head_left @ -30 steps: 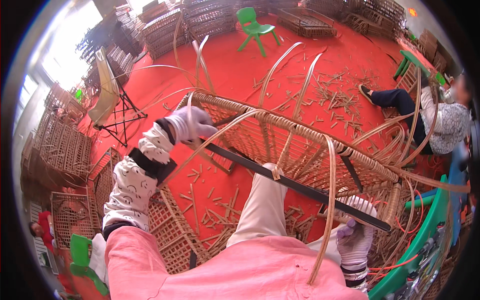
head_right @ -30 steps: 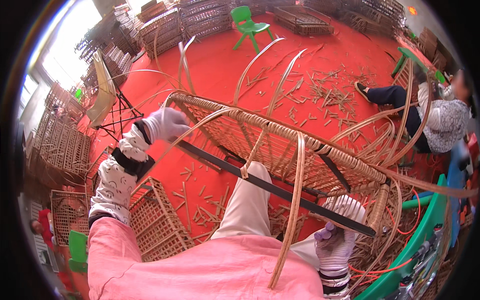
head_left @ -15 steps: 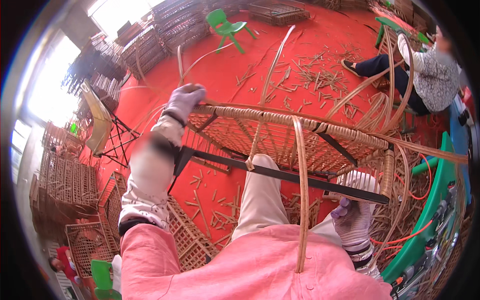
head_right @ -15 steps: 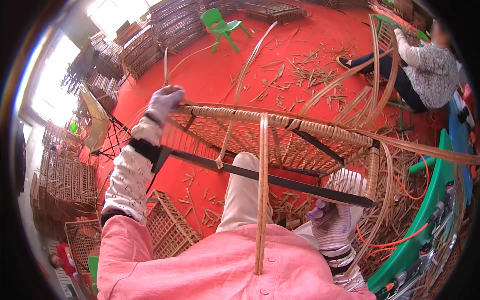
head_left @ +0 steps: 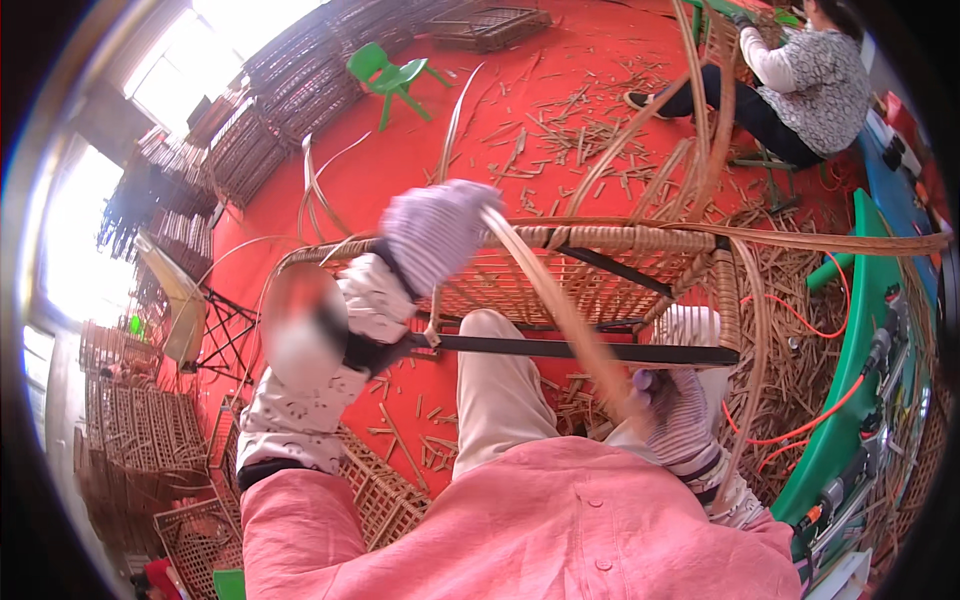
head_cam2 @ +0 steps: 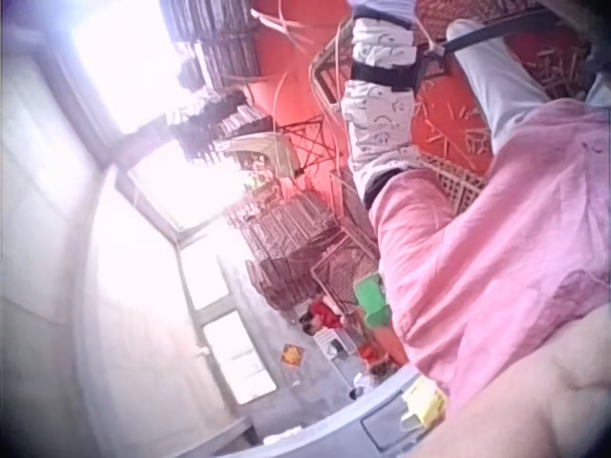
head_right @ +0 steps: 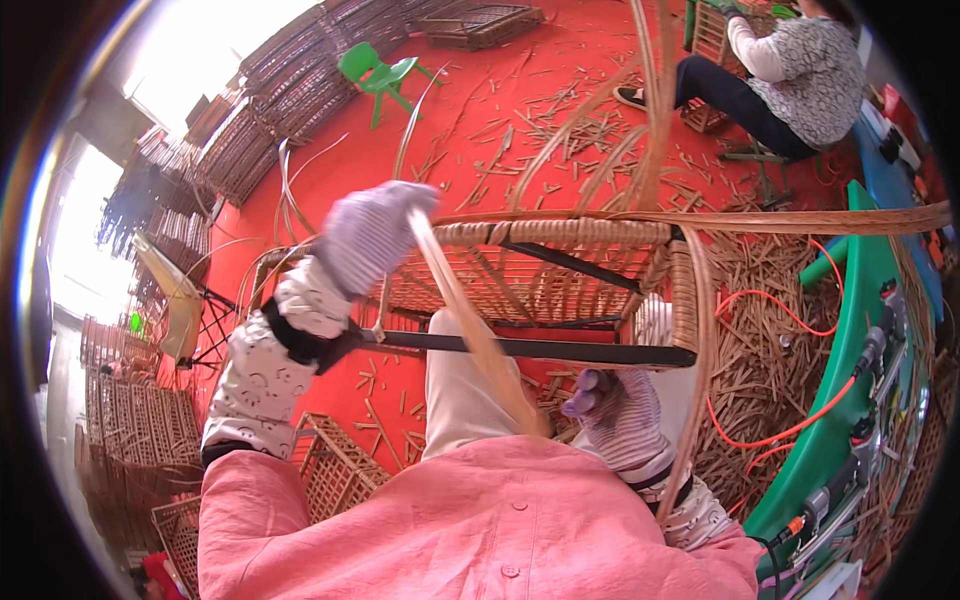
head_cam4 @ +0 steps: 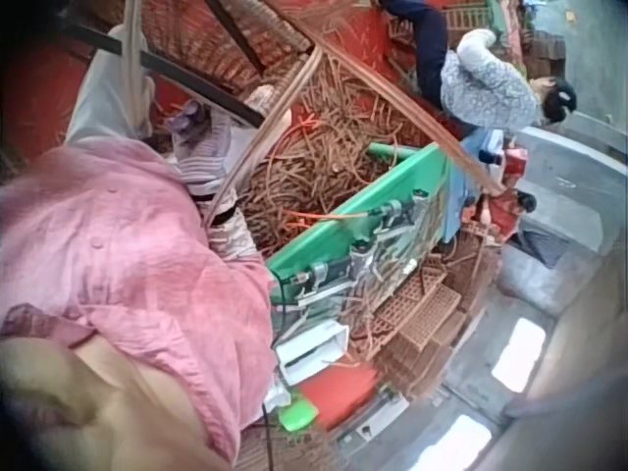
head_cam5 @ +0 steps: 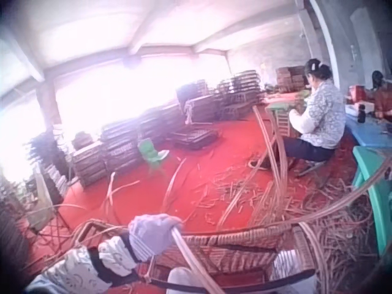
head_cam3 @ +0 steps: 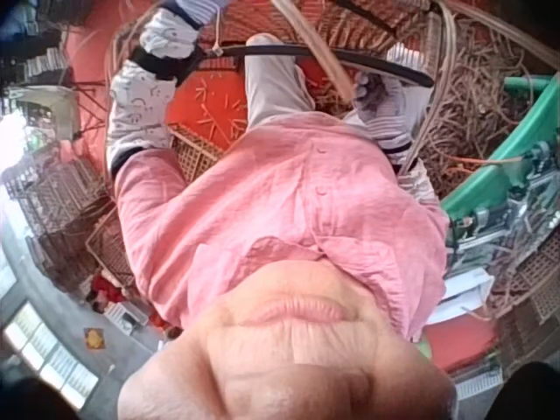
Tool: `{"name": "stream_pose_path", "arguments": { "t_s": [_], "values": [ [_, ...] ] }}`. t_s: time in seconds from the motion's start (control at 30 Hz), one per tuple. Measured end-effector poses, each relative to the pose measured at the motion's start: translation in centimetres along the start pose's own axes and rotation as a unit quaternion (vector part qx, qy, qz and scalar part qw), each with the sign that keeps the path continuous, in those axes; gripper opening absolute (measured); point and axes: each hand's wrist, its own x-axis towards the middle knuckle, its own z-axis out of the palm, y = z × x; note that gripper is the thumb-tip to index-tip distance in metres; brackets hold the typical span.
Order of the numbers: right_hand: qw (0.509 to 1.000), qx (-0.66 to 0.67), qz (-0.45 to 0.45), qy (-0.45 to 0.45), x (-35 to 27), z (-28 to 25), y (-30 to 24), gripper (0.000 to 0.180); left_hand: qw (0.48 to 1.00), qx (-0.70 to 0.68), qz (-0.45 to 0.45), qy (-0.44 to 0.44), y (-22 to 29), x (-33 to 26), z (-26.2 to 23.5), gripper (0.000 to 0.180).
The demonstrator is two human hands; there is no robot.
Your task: The recorder is weaving rattan strips and using a pneumatic tool to assemble a bamboo furniture frame.
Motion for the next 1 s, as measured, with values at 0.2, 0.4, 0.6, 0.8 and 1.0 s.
{"name": "stream_pose_path", "arguments": {
  "t_s": [0.2, 0.4, 0.6, 0.8, 1.0],
  "values": [
    [1.000, 0.022, -0.007, -0.020, 0.0, -0.9, 0.3, 0.025, 0.858, 0.140, -0.206, -0.450, -4.9, -1.3, -2.7, 0.023],
    [0.998, 0.056, 0.014, 0.008, 0.1, -1.2, -0.1, 0.025, 0.952, -0.289, -0.092, -0.042, 6.3, 5.7, 0.5, 0.055],
    [0.994, 0.079, 0.058, -0.042, -0.2, -1.0, 0.1, 0.022, 0.915, -0.321, -0.091, -0.227, 8.6, 11.9, 5.9, 0.044],
    [0.997, 0.022, 0.043, -0.057, -0.3, -1.0, -0.2, 0.026, 0.904, -0.309, -0.271, -0.116, -0.3, 6.6, 3.0, 0.028],
    [0.998, 0.006, 0.032, -0.049, -0.1, -1.7, -0.2, 0.025, 0.945, -0.100, -0.122, -0.287, 6.3, 5.6, -2.3, 0.051]
  ]
}}
